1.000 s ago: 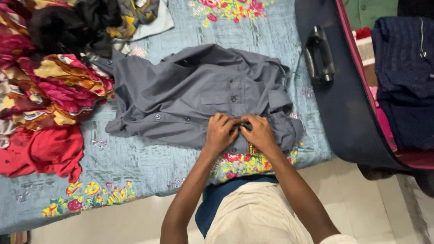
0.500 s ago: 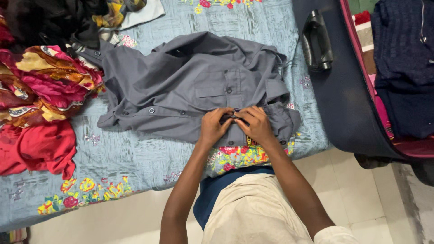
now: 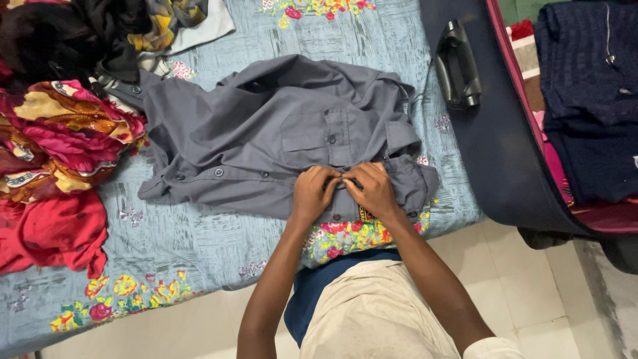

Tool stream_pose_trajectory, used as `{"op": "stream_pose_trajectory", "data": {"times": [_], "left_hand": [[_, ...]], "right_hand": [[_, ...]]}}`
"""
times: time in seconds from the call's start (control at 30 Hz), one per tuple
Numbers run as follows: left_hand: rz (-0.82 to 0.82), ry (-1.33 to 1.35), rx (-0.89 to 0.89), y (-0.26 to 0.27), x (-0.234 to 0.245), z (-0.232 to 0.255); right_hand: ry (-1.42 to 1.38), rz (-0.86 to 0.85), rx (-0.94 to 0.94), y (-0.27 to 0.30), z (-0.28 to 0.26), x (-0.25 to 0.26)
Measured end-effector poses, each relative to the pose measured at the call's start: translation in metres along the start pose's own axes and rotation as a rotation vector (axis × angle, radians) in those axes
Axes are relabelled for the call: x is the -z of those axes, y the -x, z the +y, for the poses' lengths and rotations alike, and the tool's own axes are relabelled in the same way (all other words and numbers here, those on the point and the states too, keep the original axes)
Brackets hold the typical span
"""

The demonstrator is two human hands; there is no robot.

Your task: The person folds a blue sweater and a grey long-sleeved shirt by hand on a bed, placing the folded sweater into an open suitcase.

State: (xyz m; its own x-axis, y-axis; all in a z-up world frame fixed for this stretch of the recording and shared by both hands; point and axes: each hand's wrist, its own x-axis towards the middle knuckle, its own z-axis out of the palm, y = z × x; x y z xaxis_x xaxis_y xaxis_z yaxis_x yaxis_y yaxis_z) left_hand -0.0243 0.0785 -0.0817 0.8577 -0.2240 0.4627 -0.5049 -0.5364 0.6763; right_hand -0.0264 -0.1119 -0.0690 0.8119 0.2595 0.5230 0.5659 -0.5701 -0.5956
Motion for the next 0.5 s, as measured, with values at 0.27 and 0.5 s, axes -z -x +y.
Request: {"op": "stream_pose_trajectory", "data": {"times": [0.27,0.5], "left_hand": [[-0.206,-0.369,0.005,-0.024,0.068,0.021],[-0.147,-0.346,-0.104,-0.010,0.091,0.028]], "right_hand": [[-0.049,0.088,-0.115,0.021,0.020,-0.014],[0.002,-0.046,0.033,-0.011,-0.005,0.007]]}}
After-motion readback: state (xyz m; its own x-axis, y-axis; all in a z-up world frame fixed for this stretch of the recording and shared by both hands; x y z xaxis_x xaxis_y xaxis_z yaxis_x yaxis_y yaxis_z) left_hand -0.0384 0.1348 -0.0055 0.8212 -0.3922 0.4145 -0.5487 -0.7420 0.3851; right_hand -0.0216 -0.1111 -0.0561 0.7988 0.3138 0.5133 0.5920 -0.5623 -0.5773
